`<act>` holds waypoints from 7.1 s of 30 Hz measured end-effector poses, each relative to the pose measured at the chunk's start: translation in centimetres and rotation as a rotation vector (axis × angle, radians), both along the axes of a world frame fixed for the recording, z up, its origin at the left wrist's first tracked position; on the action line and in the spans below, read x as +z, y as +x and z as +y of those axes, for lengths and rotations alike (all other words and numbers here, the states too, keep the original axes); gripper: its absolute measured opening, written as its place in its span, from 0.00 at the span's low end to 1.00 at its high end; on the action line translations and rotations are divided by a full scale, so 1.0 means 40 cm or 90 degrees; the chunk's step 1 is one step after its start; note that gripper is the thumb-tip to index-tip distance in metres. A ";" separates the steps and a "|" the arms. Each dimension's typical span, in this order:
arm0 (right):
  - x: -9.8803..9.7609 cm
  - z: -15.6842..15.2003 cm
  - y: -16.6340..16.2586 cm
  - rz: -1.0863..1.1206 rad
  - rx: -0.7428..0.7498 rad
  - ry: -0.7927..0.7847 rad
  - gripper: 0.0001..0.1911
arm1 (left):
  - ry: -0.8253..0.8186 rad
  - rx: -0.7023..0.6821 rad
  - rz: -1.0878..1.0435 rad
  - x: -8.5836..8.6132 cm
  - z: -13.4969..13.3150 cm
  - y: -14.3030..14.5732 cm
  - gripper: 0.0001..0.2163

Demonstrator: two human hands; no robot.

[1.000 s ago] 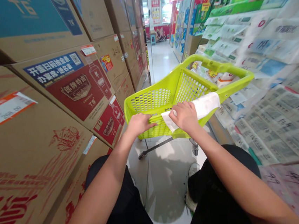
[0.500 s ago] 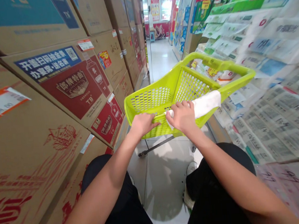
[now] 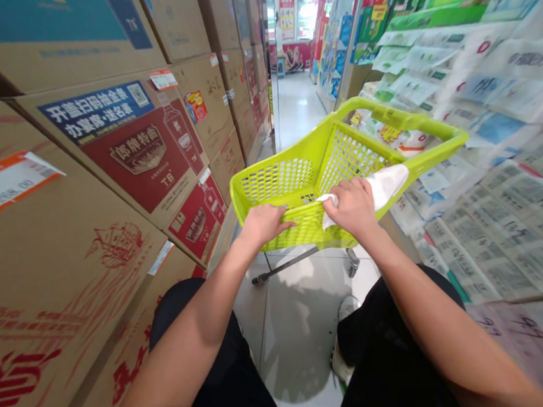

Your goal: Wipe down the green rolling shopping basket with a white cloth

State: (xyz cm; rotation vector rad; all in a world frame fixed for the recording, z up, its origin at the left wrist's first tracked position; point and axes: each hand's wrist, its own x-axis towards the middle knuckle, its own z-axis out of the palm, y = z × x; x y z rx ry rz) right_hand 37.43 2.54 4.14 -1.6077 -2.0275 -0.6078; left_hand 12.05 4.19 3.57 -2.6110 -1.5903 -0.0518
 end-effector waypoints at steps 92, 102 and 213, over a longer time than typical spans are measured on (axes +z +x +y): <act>0.015 -0.072 0.071 0.146 0.199 -0.024 0.15 | 0.094 -0.172 -0.411 -0.005 -0.052 -0.021 0.18; 0.033 -0.115 0.056 0.193 0.181 0.050 0.13 | 0.113 -0.190 -0.455 -0.002 -0.058 -0.028 0.11; 0.006 -0.128 0.021 0.035 0.174 -0.186 0.20 | 0.048 -0.187 -0.296 -0.057 -0.073 0.022 0.28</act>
